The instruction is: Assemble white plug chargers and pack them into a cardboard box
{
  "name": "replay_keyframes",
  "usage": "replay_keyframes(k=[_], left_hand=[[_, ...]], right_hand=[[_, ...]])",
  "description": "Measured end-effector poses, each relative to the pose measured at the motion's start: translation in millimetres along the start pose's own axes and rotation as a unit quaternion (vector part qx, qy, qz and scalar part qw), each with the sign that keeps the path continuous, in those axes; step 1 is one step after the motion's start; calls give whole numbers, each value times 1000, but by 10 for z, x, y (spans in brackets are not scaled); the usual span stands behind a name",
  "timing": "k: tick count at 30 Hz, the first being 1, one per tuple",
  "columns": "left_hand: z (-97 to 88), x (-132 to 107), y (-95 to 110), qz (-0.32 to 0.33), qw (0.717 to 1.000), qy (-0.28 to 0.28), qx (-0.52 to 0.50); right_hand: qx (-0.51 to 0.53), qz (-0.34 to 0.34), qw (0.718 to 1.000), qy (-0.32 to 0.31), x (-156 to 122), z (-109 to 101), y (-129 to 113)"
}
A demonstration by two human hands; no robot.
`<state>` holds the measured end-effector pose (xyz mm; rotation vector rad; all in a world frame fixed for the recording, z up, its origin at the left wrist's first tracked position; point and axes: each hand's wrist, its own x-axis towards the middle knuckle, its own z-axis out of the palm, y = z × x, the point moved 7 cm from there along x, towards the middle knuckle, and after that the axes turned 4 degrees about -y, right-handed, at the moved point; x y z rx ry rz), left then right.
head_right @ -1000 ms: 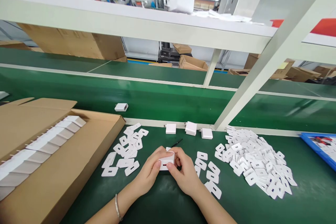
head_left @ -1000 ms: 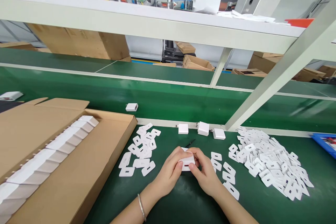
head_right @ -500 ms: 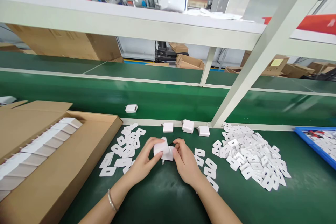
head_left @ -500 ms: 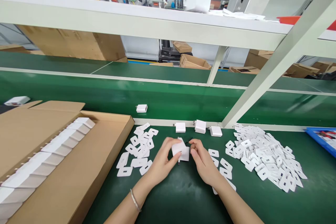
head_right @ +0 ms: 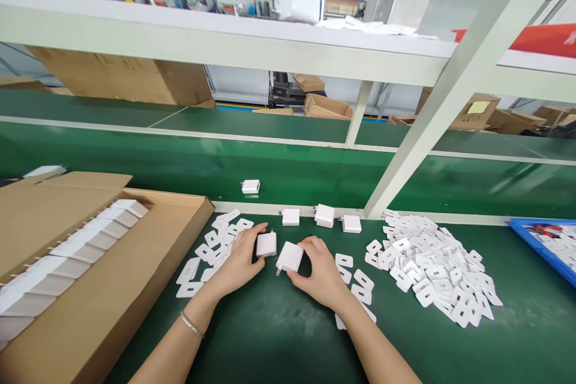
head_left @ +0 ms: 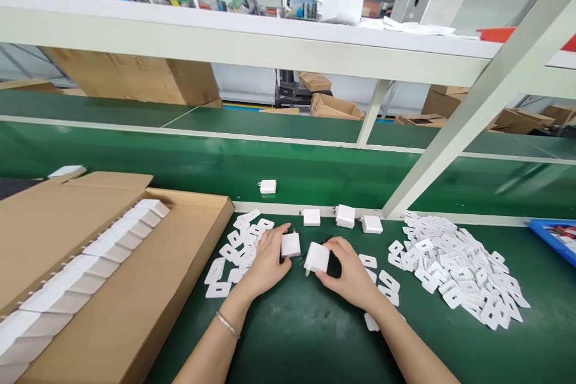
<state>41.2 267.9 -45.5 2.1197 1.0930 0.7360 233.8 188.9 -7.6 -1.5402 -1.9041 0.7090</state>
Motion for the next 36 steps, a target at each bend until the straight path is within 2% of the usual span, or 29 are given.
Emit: replay_keyframes(k=[2,5,7,10,13,16,18,20,23,26,29,36], left_hand=[[-46,-34,174,34,999,9,-10],[3,-94,466,96,993,-33,-61],[71,-129,577,116,988,-51,-90],[177,-155,562,89,988,-46,-117],[296,-176,435,16,977,-48,-209],[392,-200,348,-56,921,-46,-383],[443,-208,363,-83,864,-55,-493],[471,-208,450,-81,801,-82,-587],[487,-217,601,-86,701,-123,-697],[521,-244,670,-144,621,-137,-758],[529,-264,702,-175,585,-133,-781],[547,-289,696,-204,548,-119,-802]], right_hand=[[51,9,999,6,-8,-1,4],[125,27,992,-5,-5,55,40],[178,38,983,-24,1,98,37],[204,54,974,-76,-23,87,-36],[130,72,985,-91,-116,-138,-53],[-23,86,995,-41,-249,-499,137],[-145,117,982,-12,-347,-683,376],[-220,144,965,-4,-431,-778,608],[-217,138,966,-14,-499,-782,803],[-210,106,972,-16,-513,-738,834],[-243,60,968,-11,-497,-691,801],[-282,15,959,18,-412,-657,781]])
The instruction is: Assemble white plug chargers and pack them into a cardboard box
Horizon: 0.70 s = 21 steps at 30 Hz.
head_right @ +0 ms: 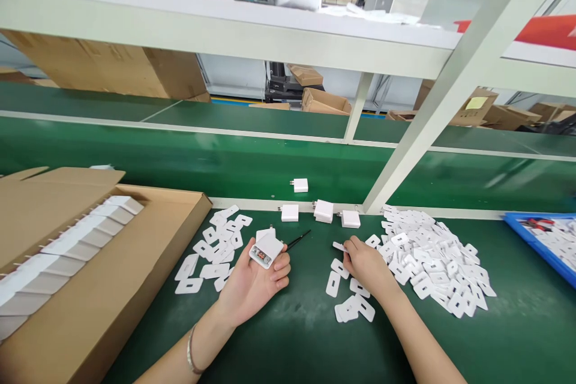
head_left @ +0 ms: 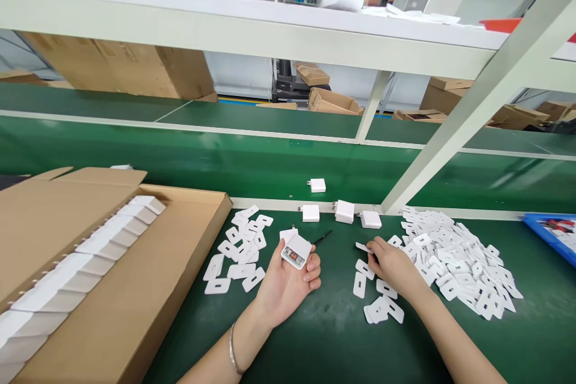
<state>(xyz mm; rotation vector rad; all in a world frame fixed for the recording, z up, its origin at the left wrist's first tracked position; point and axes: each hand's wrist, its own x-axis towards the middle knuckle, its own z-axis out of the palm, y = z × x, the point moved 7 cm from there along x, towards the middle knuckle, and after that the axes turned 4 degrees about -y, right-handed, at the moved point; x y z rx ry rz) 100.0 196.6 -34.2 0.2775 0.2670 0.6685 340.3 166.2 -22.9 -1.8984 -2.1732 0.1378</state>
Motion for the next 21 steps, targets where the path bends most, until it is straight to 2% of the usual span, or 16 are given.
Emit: replay_keyframes(k=[5,9,11,15,18,21], left_hand=[[-26,8,2,1,1000,20,17],[-30,4,-24,-5,999,20,25],[-38,-1,-44,-1,999,20,26],[-69,-12,-59,27,998,31,46],[-61,-14,-58,45,996,26,74],[-42,-8,-55,53,994,15,95]], right_hand=[[23,16,999,33,53,-81,-29],[150,63,985,60,62,-215,-195],[242,64,966,62,79,-265,-375],[346,-10,937,39,154,-314,-899],[372,-32,928,14,222,-267,-1206],[336,-32,941,5,291,-197,-1374]])
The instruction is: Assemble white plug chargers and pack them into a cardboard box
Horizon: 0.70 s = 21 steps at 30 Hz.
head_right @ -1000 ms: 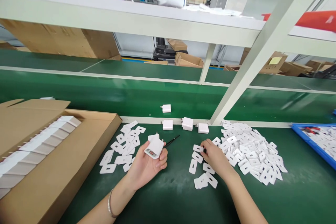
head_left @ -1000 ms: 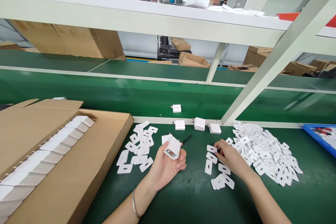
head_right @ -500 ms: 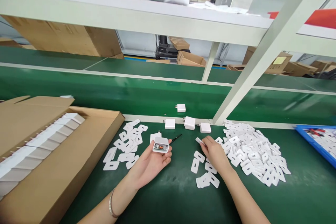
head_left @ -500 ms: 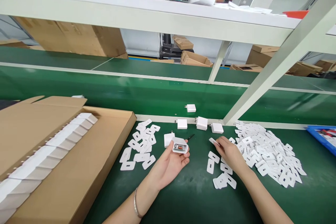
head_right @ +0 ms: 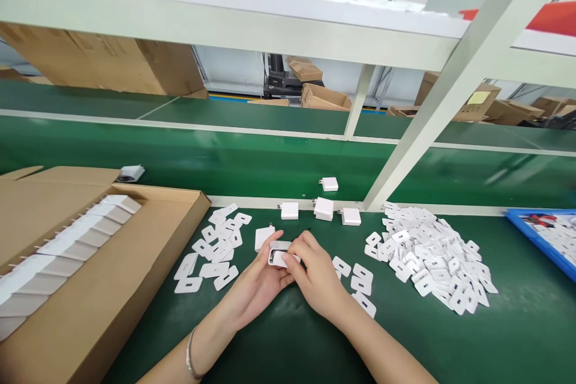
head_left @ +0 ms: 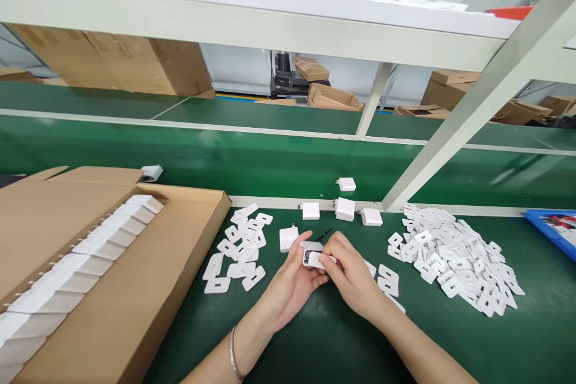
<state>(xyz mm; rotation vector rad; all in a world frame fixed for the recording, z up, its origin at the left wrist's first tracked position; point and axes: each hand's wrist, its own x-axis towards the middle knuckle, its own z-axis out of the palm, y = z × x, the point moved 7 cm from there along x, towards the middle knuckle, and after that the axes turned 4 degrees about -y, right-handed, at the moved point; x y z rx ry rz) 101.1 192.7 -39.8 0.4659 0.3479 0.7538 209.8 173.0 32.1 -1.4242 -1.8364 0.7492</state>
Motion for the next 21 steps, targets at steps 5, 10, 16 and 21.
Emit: replay_keyframes(k=[5,10,16,21], left_hand=[[2,7,33,17,999,5,32],[-10,8,93,50,995,24,80],[-10,13,131,75,994,13,81],[1,-12,106,74,993,1,87]], right_hand=[[-196,-14,980,16,88,57,-53],[-317,-14,948,14,126,38,-123],[-287,54,957,4,132,4,-117],[-80,154,984,-31,81,24,89]])
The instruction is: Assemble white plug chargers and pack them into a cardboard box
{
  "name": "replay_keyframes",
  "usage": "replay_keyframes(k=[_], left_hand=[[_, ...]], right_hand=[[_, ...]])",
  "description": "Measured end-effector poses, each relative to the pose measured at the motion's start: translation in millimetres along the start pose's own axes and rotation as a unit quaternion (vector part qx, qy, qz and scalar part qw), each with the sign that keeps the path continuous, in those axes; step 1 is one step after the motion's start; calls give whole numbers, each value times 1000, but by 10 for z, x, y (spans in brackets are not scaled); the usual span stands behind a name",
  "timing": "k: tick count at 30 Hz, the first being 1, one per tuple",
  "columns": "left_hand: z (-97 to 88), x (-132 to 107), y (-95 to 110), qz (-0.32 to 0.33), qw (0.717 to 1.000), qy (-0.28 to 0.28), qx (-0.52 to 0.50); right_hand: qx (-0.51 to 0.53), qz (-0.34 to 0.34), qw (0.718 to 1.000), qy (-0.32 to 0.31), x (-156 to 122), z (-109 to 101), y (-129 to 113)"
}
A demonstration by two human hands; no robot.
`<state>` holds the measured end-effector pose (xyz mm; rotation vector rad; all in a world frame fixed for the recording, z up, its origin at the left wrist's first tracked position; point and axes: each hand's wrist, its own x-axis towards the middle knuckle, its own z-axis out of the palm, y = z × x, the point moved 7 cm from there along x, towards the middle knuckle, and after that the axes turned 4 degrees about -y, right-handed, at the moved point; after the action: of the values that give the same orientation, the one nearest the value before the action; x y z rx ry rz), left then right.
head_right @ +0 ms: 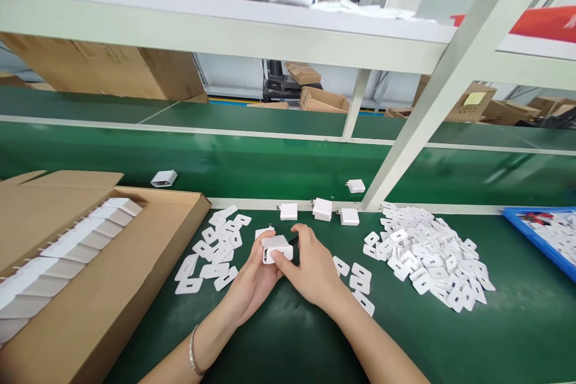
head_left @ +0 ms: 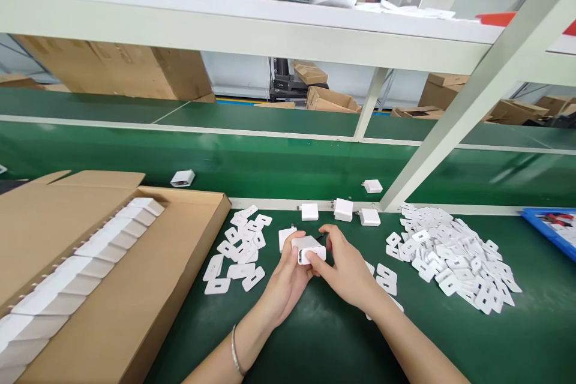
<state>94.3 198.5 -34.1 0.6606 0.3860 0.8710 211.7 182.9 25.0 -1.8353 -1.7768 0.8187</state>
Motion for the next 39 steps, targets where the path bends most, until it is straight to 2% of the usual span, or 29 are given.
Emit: replay_keyframes(k=[3,6,10,13,16,19,23,28,32,34,39], left_hand=[[-54,-10,-37,7,998,-4,62],[-177,-10,-46,5,979,14,206],[-255,-28,13,-2,908,33,418],[-199,-49,42,14,874,23,484],[-147,-56,31,36,870,11,492],[-151,-58,37,69,872,19,484],[-209,-71,19,73,882,43,463],[-161,-101,3,86,873,22,479],[-145,-77,2,88,879,16,469],[-145,-61,16,99,883,23,458],[-128,-56,45,117,899,22,422]], right_hand=[[127,-22,990,-53,8,128,37],[189,-43,979,-65,20,215,60],[122,-30,992,-22,33,234,137],[69,-10,998,6,18,241,205],[75,-20,997,20,-7,263,228],[151,-43,987,40,-18,259,229],[228,-61,970,61,-4,252,240],[214,-50,972,82,5,280,301],[232,-44,968,90,0,294,326],[255,-47,962,88,-4,299,316],[277,-60,959,33,-5,367,261]])
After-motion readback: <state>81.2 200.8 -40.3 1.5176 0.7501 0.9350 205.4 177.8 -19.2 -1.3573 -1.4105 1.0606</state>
